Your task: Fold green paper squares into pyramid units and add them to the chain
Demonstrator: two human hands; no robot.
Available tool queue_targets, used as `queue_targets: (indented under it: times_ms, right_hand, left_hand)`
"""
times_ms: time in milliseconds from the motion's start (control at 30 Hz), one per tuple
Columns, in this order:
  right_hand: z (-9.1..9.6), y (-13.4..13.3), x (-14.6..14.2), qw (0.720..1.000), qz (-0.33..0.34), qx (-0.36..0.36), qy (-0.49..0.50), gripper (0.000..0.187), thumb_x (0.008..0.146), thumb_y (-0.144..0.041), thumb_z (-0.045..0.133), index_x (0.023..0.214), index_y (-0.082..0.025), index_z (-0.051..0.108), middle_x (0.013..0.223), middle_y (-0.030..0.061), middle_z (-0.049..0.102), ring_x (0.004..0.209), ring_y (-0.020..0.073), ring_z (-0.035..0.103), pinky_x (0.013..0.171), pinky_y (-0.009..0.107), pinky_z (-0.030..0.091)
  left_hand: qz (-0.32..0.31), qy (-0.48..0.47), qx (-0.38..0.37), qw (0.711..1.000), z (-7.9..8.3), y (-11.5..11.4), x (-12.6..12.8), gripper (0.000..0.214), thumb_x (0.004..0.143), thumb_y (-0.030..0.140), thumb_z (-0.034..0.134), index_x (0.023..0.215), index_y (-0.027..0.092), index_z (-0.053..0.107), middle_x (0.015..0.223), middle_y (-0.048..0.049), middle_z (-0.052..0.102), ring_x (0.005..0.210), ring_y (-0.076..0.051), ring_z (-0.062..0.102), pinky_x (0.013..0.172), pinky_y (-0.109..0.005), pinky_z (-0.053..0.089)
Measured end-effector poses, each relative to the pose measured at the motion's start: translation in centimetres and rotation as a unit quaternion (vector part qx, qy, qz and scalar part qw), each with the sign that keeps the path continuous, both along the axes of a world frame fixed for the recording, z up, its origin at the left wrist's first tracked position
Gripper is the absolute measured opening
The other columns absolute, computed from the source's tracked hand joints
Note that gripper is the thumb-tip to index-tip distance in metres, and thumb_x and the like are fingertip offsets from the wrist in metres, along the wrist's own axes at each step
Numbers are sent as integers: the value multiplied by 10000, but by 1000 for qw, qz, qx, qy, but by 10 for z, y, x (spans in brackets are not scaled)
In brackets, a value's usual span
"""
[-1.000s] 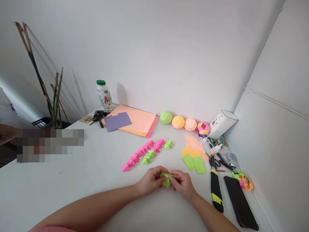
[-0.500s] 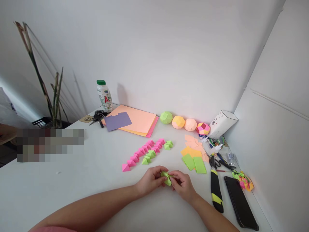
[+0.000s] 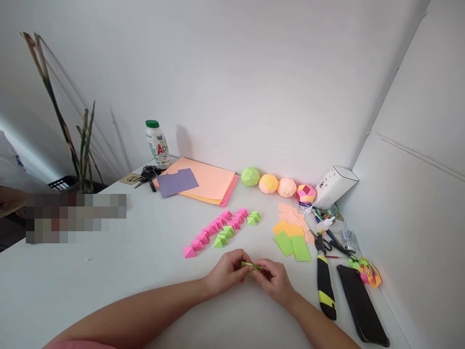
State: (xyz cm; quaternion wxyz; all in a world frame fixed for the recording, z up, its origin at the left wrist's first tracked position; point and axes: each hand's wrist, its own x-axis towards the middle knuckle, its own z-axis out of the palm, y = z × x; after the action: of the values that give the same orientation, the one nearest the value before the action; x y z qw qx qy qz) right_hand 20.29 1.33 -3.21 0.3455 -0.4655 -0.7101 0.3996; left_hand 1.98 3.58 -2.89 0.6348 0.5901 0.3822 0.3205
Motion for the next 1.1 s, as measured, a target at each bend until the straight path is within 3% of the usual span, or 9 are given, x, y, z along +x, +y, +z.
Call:
queue_targets:
  times_ms: [367, 567, 800, 1100]
  right_hand:
    - [1, 1, -2, 1000, -20, -19, 14, 170, 814, -335, 562, 809, -174, 618, 547, -14, 528, 467, 113, 468, 439, 222, 387]
    - [0, 2, -2, 999, -21, -44, 18, 178, 822, -323, 549, 786, -164, 618, 549, -14, 526, 466, 112, 474, 449, 225, 400]
    - [-1, 3, -2, 999, -20, -36, 15, 174, 809, -299, 560, 727, -156, 616, 573, 6, 560, 480, 111, 480, 455, 226, 385]
    - [-1, 3, -2, 995, -33, -80, 51, 148, 774, -303, 589, 718, -168, 610, 557, -10, 546, 450, 107, 487, 431, 225, 408]
  left_hand:
    - [2, 31, 52, 998, 3, -2, -2, 261, 792, 372, 558, 702, 142, 644, 596, 7, 534, 492, -99, 474, 484, -226, 359]
    - [1, 25, 52, 998, 2, -2, -1, 244, 799, 357, 546, 734, 138, 631, 638, -5, 557, 535, -113, 516, 500, -223, 378]
    - [-17, 43, 35, 998, 0, -2, 0, 211, 804, 312, 533, 764, 125, 621, 549, 16, 541, 501, -104, 478, 484, -213, 358]
    - [-11, 7, 130, 991, -8, -2, -3, 208, 827, 272, 535, 754, 130, 667, 669, -26, 599, 564, -109, 537, 548, -224, 440]
